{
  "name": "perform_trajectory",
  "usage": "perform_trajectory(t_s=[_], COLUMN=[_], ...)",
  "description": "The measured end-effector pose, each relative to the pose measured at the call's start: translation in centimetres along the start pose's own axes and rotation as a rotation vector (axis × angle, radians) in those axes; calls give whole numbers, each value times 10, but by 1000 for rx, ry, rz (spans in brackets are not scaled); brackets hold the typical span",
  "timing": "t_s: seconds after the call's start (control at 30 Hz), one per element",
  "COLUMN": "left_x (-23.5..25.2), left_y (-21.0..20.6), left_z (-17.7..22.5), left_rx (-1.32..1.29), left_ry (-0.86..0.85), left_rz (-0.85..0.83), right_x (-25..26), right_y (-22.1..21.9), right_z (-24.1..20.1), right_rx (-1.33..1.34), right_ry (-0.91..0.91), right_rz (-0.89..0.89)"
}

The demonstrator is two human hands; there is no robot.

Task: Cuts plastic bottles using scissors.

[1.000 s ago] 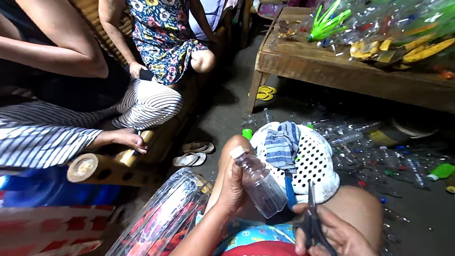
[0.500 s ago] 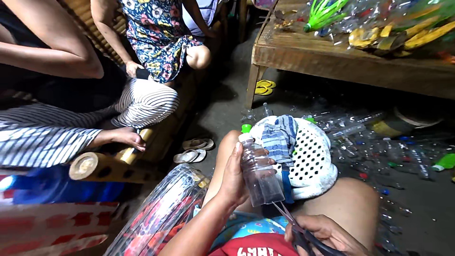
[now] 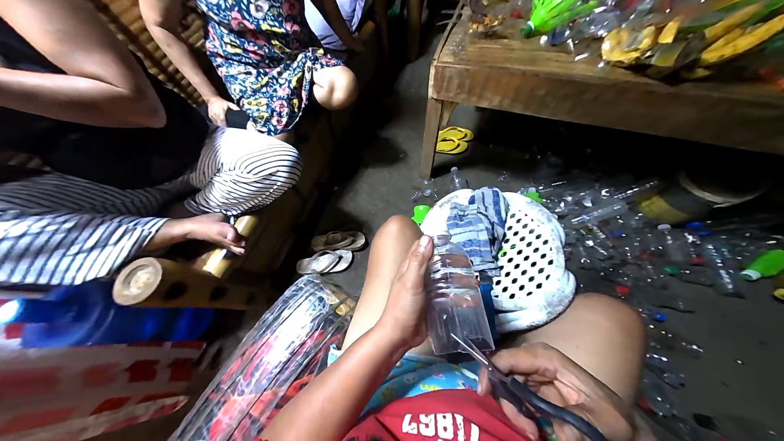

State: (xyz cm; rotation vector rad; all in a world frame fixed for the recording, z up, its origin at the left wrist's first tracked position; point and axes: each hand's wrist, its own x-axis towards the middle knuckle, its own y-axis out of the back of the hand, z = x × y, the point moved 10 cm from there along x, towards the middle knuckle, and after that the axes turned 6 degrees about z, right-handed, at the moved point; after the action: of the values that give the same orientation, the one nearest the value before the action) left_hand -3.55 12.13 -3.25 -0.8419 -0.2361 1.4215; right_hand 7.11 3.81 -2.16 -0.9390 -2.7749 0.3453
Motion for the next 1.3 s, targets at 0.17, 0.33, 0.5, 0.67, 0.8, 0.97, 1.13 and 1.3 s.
perform_trajectory(t_s=[0.17, 0.33, 0.5, 0.67, 0.8, 0.97, 1.13, 1.3], left_x=[0, 1, 1, 3, 4, 4, 5, 5], left_y=[-2, -2, -4, -3, -4, -4, -5, -4], left_z=[-1, 1, 3, 1, -2, -1, -2, -5], left_rx=[5, 28, 60, 70, 73, 72, 45, 47], left_ry=[3, -1, -17, -16, -1, -7, -4, -5], left_rz=[-3, 5, -20, -37, -48, -60, -72, -75], right_x=[4, 4, 4, 2, 1, -1, -5, -8], right_y=[1, 2, 5, 8, 8, 9, 10, 9], right_z=[-1, -2, 3, 7, 8, 10, 9, 10], right_rx=[4, 21, 32, 40, 72, 103, 130, 146], right_ry=[-2, 3, 14, -10, 5, 37, 81, 105], right_rz=[-22, -10, -5, -6, -9, 2, 20, 35])
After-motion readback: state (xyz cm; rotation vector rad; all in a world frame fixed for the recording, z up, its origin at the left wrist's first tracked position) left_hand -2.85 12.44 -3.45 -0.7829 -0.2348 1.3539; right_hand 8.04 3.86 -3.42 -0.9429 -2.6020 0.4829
